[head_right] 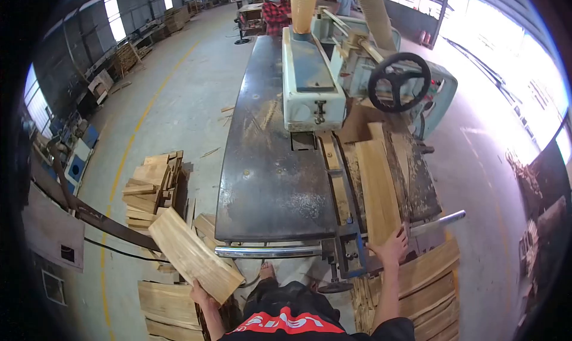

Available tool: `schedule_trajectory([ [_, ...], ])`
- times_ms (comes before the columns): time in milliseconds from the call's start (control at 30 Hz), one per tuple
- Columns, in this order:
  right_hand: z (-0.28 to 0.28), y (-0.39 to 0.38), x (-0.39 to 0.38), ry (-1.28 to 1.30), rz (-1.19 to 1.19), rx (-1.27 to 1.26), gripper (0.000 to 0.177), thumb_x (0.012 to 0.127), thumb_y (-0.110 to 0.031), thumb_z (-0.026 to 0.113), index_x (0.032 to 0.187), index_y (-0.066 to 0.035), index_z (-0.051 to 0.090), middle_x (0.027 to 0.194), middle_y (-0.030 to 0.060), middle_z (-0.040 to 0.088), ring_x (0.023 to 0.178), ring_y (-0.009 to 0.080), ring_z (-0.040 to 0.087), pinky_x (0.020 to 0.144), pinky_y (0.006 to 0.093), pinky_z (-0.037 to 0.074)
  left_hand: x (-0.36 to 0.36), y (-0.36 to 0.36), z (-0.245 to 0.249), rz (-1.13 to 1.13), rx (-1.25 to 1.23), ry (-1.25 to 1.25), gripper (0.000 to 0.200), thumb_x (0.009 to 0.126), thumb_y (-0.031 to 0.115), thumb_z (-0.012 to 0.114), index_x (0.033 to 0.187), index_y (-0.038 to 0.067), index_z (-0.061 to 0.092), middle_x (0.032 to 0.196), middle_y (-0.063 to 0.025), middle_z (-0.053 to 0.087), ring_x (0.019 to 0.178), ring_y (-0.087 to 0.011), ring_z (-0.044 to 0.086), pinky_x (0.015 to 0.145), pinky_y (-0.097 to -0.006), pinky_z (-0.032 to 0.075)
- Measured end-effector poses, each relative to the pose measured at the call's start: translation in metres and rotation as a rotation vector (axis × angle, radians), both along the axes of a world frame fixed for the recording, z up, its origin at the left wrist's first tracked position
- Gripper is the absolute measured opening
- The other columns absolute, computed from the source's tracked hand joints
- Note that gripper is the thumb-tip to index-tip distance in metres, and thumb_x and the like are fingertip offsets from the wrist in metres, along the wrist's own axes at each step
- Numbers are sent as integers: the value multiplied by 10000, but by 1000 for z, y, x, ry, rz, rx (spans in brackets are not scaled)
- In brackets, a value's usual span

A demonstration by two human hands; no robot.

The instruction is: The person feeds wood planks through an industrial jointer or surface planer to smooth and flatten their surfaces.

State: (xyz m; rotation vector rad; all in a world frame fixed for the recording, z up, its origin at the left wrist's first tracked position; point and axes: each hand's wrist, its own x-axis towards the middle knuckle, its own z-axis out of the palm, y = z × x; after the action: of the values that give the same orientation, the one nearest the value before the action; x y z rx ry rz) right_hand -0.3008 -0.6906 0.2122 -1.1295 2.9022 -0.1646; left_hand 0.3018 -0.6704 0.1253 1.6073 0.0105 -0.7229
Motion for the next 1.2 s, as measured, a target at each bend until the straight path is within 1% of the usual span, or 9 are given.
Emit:
schedule_trajectory([
  [233,28,-18,10,-71,-8,68,1361,529,-512,992,1601,16,342,1608,262,353,1472,416,385,1183,507,403,62,6,-107,16,482,-176,460,986,254,694,1116,-187,676,985,-223,764,869,-317,766,695,-486,621],
  [333,-2,-16,-49,-106,263,-124,1120,557,-438,999,1473,14,541,1298,213,655,1215,371,645,1038,455,539,66,3,-120,125,277,65,280,956,190,700,988,-87,716,778,-136,703,654,-245,703,553,-441,567],
  [533,49,-3,-10,-1804,-86,-917,794,975,-507,644,1534,28,469,1387,285,636,1205,383,677,995,490,562,137,-8,-231,-345,318,548,174,983,103,589,1083,-16,668,1016,-136,713,746,-274,696,529,-425,527],
  [700,52,-12,85,-2212,145,-1066,1059,869,-760,543,1626,-43,356,1471,370,514,1212,501,631,963,665,529,167,-22,-226,-1534,44,-712,336,960,261,555,873,-32,694,734,-129,688,619,-256,662,501,-386,480],
  [900,28,-6,168,-2438,283,-1212,1199,785,-799,665,1679,-110,262,1561,396,385,1269,544,576,983,695,506,218,-75,-225,-1744,46,-1185,375,908,237,536,751,-70,683,689,-213,654,697,-328,689,652,-443,528],
  [1000,15,-1,188,-2508,366,-1207,1240,783,-795,702,1690,-111,204,1590,417,320,1321,575,529,990,716,492,210,-81,-207,-1305,313,-447,324,905,266,560,900,-22,708,745,-148,668,707,-288,679,646,-436,542],
  [1067,8,4,204,-2578,337,-1213,1242,790,-792,703,1693,-111,189,1592,422,312,1328,581,520,984,725,490,229,-114,-235,-383,301,635,311,933,286,545,1043,42,704,847,-106,700,725,-267,664,653,-416,553],
  [1100,7,7,212,-2607,253,-1219,1252,792,-798,703,1698,-123,165,1589,436,299,1325,590,516,965,728,492,231,-124,-238,-68,243,720,322,947,295,538,1114,74,702,898,-85,716,734,-256,656,656,-406,558],
  [1200,3,8,227,-2678,285,-1192,1255,791,-817,691,1702,-137,158,1580,448,287,1310,588,520,945,710,502,257,-139,-228,-472,580,434,430,1012,551,428,1181,247,680,1144,-28,732,903,-307,689,713,-613,488],
])
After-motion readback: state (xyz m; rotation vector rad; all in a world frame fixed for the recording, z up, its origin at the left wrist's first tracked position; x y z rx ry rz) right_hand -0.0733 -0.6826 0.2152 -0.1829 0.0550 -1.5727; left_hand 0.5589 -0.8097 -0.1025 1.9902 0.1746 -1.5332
